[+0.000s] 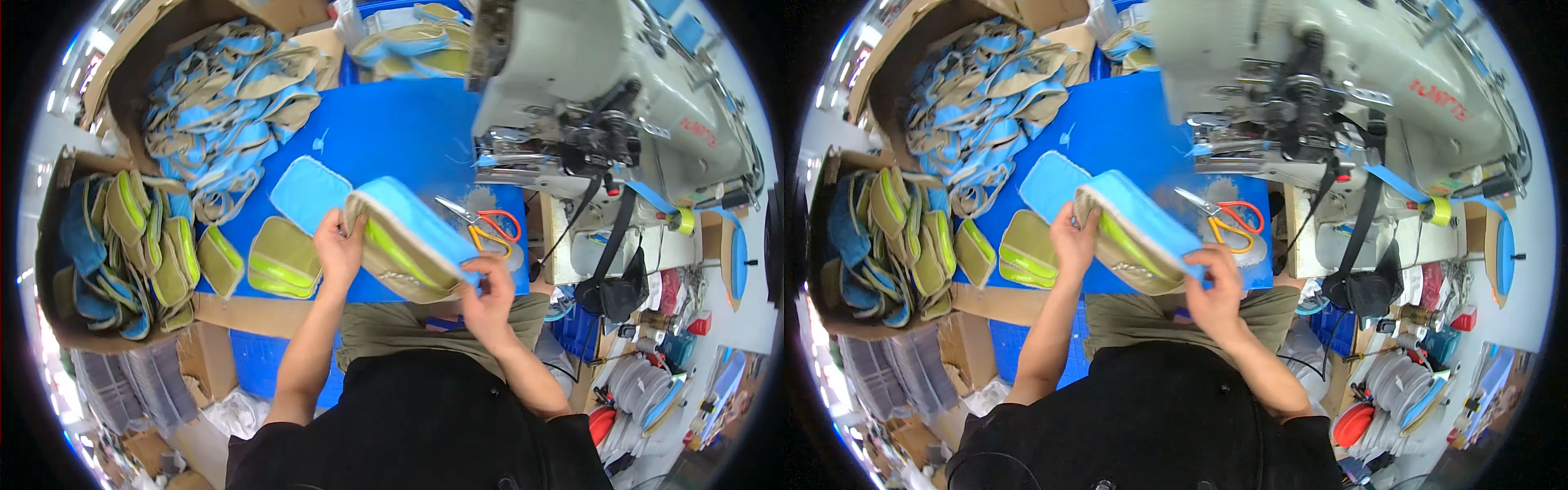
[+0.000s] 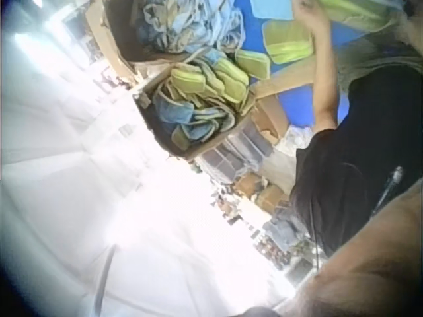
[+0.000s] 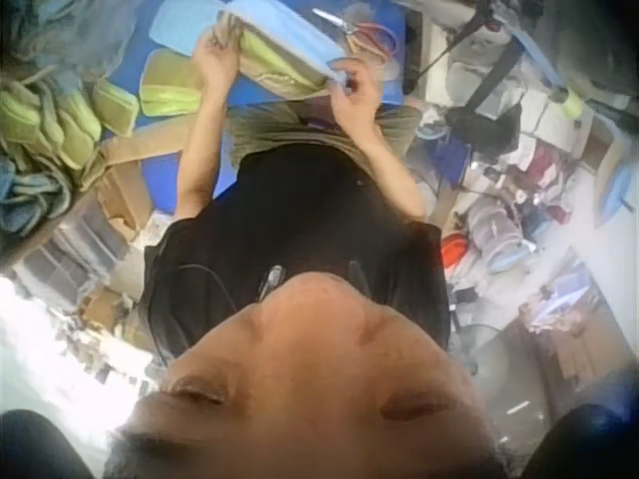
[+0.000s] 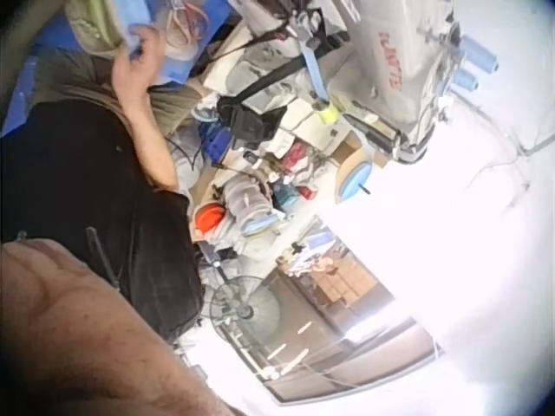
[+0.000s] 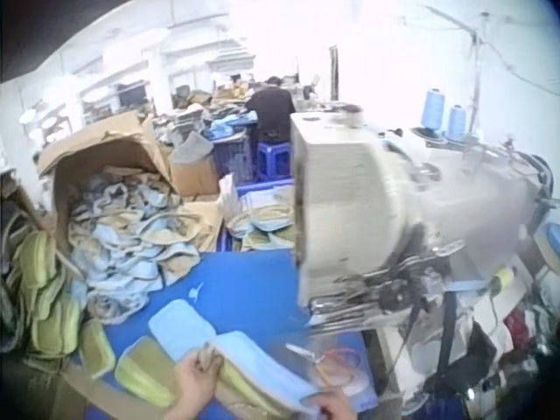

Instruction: Assembling and sewing small fabric pouches at an industrial sewing machine.

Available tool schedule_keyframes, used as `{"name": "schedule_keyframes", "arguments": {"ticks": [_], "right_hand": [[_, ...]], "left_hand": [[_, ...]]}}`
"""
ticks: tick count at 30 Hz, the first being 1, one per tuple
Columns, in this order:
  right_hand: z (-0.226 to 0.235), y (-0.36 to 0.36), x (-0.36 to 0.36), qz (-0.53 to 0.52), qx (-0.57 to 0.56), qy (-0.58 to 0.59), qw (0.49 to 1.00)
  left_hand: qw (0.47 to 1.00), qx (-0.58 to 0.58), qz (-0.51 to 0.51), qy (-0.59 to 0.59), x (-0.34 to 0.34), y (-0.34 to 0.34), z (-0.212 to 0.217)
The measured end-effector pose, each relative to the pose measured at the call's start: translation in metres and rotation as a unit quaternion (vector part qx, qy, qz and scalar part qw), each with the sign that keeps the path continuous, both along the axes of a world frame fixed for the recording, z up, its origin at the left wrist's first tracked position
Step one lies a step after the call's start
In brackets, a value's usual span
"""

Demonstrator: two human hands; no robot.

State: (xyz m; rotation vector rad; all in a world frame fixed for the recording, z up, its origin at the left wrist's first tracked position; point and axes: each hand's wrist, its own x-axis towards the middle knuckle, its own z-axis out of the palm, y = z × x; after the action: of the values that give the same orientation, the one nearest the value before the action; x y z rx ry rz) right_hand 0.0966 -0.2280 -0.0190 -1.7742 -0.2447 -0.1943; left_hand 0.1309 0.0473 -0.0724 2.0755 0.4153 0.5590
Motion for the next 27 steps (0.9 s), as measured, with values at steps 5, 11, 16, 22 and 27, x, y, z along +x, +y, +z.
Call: {"name": "schedule_keyframes", "arguments": {"ticks": [5,11,16,22,27], "right_hand": [[-0.028,-0.009,0.007,0.039,0.144,0.175,0.973],[-0.044,-0.045,-0.025,0.039,0.117,0.299,0.946],[-0.062,-0.07,-0.062,0.011,0.106,0.353,0.929],[-0.08,-0.088,-0.09,-0.024,0.055,0.328,0.943],[-0.085,-0.073,-0.093,0.02,0.04,0.341,0.939]], "left_hand": [[0.962,-0.268,-0.037,-0.031,0.01,0.007,0.002],[0.917,-0.392,-0.025,-0.066,0.098,0.023,0.029],[0.8,-0.569,-0.075,-0.177,0.198,0.013,0.086],[0.828,-0.44,-0.269,-0.221,0.098,-0.055,0.165],[0.556,-0.493,-0.595,-0.306,-0.044,-0.06,0.207]]}}
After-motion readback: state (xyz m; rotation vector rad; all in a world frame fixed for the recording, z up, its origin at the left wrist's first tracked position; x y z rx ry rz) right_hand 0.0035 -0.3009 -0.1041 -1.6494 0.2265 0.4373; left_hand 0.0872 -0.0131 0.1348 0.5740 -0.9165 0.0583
